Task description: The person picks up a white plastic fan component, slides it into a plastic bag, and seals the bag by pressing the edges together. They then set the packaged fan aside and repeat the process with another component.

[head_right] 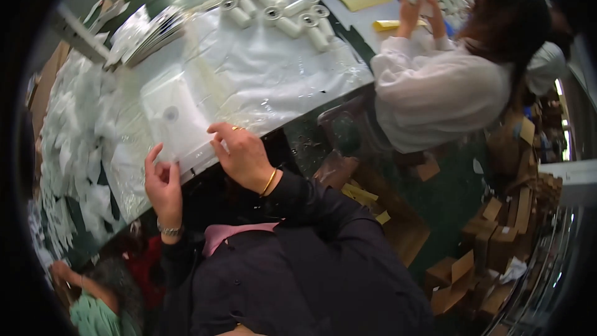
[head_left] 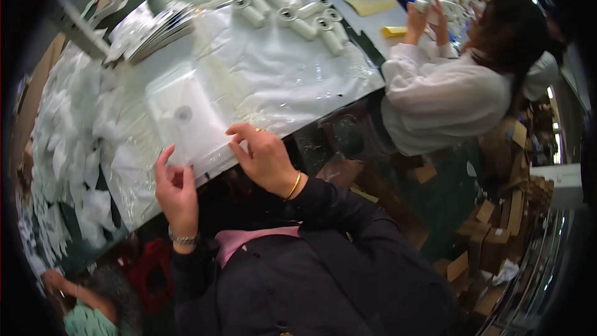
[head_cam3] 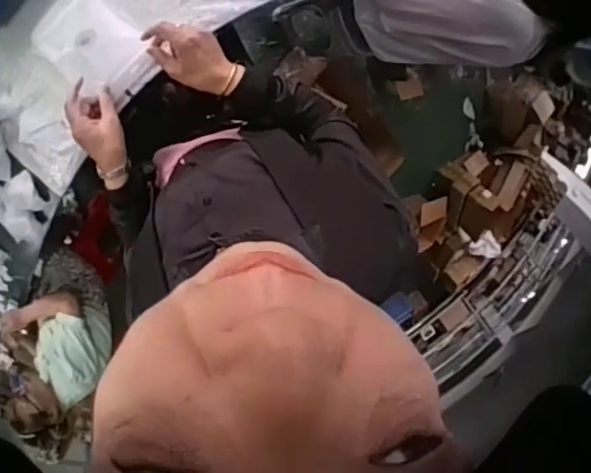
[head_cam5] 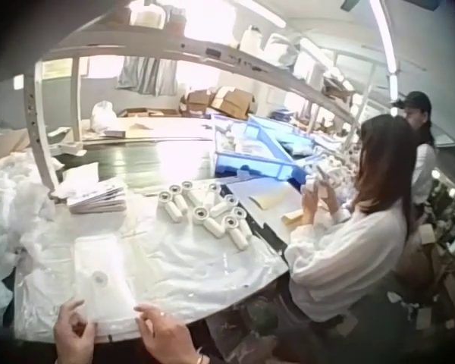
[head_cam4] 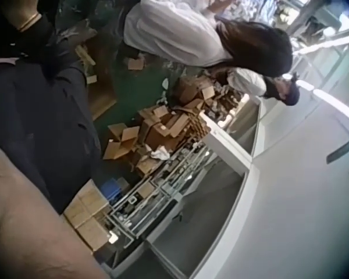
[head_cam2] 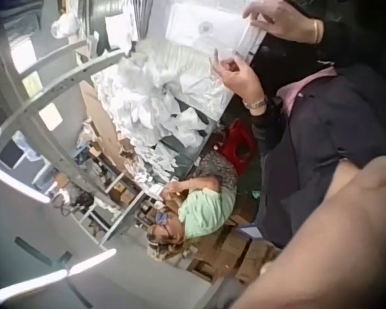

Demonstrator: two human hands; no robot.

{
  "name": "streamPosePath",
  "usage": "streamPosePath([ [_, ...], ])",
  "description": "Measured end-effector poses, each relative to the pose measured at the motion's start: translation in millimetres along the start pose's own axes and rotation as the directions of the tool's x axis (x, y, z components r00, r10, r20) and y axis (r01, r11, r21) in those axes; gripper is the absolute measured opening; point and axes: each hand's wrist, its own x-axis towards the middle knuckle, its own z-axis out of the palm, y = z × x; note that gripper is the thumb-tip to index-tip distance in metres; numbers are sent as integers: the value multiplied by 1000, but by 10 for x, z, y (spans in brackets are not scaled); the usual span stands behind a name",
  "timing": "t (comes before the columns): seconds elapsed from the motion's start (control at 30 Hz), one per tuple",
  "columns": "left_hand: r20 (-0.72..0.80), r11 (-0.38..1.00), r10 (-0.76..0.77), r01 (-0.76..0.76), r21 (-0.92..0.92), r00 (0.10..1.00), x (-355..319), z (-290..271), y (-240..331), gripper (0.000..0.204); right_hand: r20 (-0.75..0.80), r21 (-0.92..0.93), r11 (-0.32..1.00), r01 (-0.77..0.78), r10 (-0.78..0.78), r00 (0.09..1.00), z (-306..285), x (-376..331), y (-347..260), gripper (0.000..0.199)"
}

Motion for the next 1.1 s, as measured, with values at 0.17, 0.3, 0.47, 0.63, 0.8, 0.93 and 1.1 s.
streamPosePath([
  [0.17,161,841,-267,311,-442,950,-38,-75,156,51,21,14,999,-37,36,999,-99,-31,17,22],
  [0.3,215,797,-288,358,-486,933,-127,-87,66,51,55,25,998,-54,52,997,-156,-64,-13,22],
  [0.47,221,796,-332,398,-455,917,-238,-234,-46,51,96,34,999,-41,38,995,-188,-75,-40,21],
  [0.63,317,771,-359,470,-429,878,-60,-174,167,55,113,-13,994,-111,111,987,-356,-73,10,20],
  [0.8,302,740,-401,500,-449,865,-154,-277,136,43,163,22,999,-28,24,986,-339,-24,-158,17],
  [0.93,416,585,-507,656,-477,755,-126,-353,96,33,199,57,991,118,-127,972,-179,2,-265,16],
  [1.1,388,658,-511,640,-398,767,-81,-243,101,30,269,75,966,246,-257,928,-25,70,-358,16],
])
